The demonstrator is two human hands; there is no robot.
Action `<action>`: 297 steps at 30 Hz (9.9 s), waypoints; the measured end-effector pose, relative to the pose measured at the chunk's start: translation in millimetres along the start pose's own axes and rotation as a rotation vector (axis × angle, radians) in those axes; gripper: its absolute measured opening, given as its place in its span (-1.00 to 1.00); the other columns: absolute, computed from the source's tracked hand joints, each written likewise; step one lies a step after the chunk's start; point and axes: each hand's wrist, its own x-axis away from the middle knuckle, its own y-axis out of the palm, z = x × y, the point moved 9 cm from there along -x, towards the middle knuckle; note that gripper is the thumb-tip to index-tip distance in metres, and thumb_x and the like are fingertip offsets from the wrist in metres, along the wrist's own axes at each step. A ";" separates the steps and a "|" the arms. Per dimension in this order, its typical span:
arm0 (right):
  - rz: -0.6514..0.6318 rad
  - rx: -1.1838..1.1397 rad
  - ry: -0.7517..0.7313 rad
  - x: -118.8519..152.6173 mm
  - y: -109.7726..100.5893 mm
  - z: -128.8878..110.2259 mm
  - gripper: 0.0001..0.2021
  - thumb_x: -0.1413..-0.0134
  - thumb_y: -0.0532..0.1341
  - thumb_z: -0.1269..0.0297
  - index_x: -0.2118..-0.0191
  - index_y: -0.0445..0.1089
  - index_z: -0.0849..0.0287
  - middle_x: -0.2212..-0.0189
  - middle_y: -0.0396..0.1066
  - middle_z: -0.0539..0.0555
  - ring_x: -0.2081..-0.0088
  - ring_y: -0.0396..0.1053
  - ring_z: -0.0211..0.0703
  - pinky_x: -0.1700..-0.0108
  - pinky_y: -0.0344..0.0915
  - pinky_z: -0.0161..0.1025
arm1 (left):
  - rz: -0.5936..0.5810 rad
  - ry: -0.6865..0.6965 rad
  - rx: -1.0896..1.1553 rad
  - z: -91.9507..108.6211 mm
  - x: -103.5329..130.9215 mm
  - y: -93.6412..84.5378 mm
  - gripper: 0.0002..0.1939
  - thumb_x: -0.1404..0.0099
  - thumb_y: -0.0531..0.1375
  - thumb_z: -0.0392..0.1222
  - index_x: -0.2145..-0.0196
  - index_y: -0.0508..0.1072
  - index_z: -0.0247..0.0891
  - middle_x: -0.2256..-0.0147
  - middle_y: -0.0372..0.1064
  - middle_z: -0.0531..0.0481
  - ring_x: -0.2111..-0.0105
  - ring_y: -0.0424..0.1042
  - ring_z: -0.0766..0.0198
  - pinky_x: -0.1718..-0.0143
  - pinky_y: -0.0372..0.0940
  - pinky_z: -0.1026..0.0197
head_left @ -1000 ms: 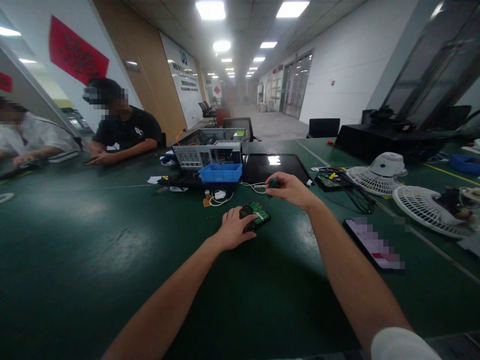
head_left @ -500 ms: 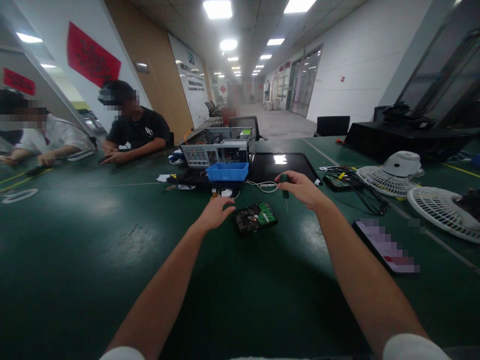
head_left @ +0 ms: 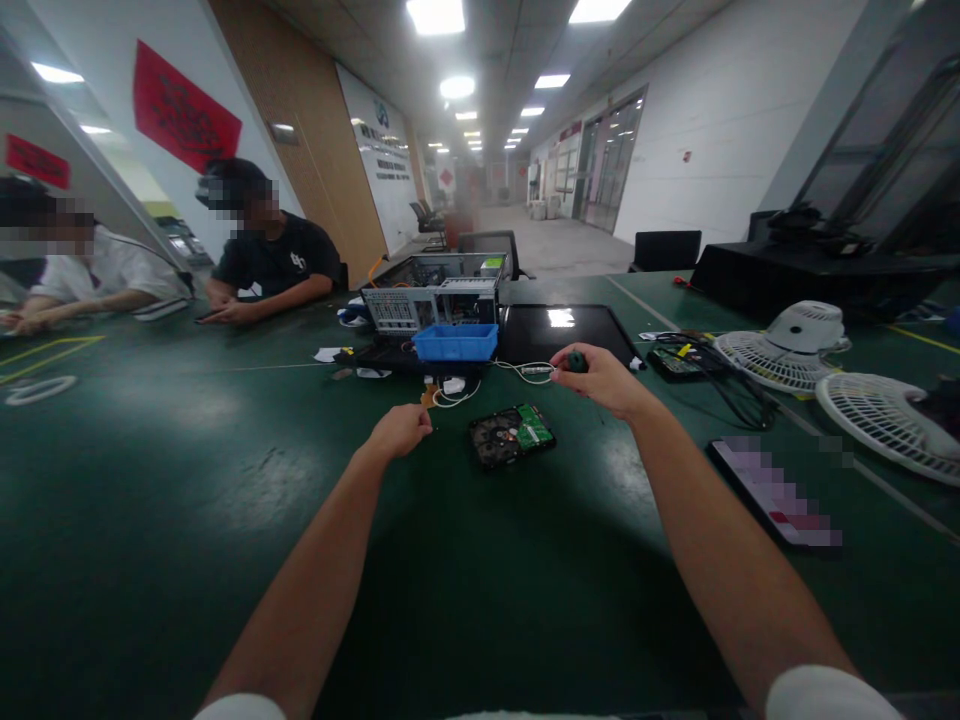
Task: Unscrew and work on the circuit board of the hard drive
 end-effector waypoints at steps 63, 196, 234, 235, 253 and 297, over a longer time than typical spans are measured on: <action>-0.130 0.650 -0.220 10.8 65.7 -34.2 -0.89 -0.05 0.24 0.34 0.32 0.53 0.18 0.35 0.54 0.05 0.31 0.42 -0.18 0.27 0.19 -0.31 | -0.113 0.090 1.416 156.3 32.1 17.0 -0.72 -0.31 0.29 -0.07 0.10 0.54 -0.27 0.20 0.49 -0.12 0.27 0.45 0.21 0.26 0.32 0.20; 0.068 -0.819 0.017 -10.4 56.3 31.2 -0.77 -0.05 0.14 0.23 0.58 0.28 0.13 0.66 0.16 -0.02 0.58 0.14 -0.23 0.51 0.08 -0.25 | 0.204 0.454 0.052 169.0 44.2 38.2 -0.45 -0.34 0.24 0.16 -0.24 0.35 0.10 -0.37 -0.02 -0.09 -0.33 -0.01 -0.19 -0.27 -0.01 -0.28; 0.122 -0.791 0.056 -11.0 51.1 39.9 -0.78 -0.03 0.15 0.18 0.56 0.26 0.12 0.65 0.16 -0.02 0.56 0.15 -0.22 0.51 0.09 -0.25 | 0.190 0.446 0.032 168.9 44.4 39.4 -0.44 -0.34 0.23 0.17 -0.25 0.33 0.11 -0.37 -0.04 -0.10 -0.34 -0.04 -0.19 -0.28 -0.03 -0.28; 0.125 -0.788 0.061 -11.1 50.5 41.1 -0.78 -0.03 0.15 0.18 0.56 0.26 0.11 0.64 0.16 -0.02 0.56 0.15 -0.22 0.51 0.09 -0.25 | 0.187 0.446 0.034 168.9 44.6 39.0 -0.44 -0.34 0.22 0.18 -0.25 0.32 0.12 -0.37 -0.04 -0.09 -0.35 -0.05 -0.18 -0.28 -0.03 -0.28; 0.089 -0.683 0.035 -13.0 53.2 39.5 -0.78 -0.04 0.18 0.13 0.49 0.39 0.14 0.56 0.28 0.01 0.49 0.25 -0.20 0.43 0.22 -0.26 | 0.191 0.440 0.061 167.3 44.3 38.5 -0.44 -0.33 0.24 0.17 -0.24 0.34 0.11 -0.38 -0.04 -0.06 -0.34 -0.04 -0.19 -0.29 -0.04 -0.29; -0.176 -0.595 0.120 -6.9 58.2 26.5 -0.69 -0.24 0.11 0.14 0.21 0.52 0.23 0.28 0.52 0.19 0.28 0.43 -0.12 0.51 0.18 -0.31 | 0.220 0.453 0.038 168.1 45.5 39.2 -0.44 -0.33 0.24 0.16 -0.24 0.34 0.09 -0.36 -0.02 -0.11 -0.34 -0.02 -0.19 -0.28 -0.01 -0.28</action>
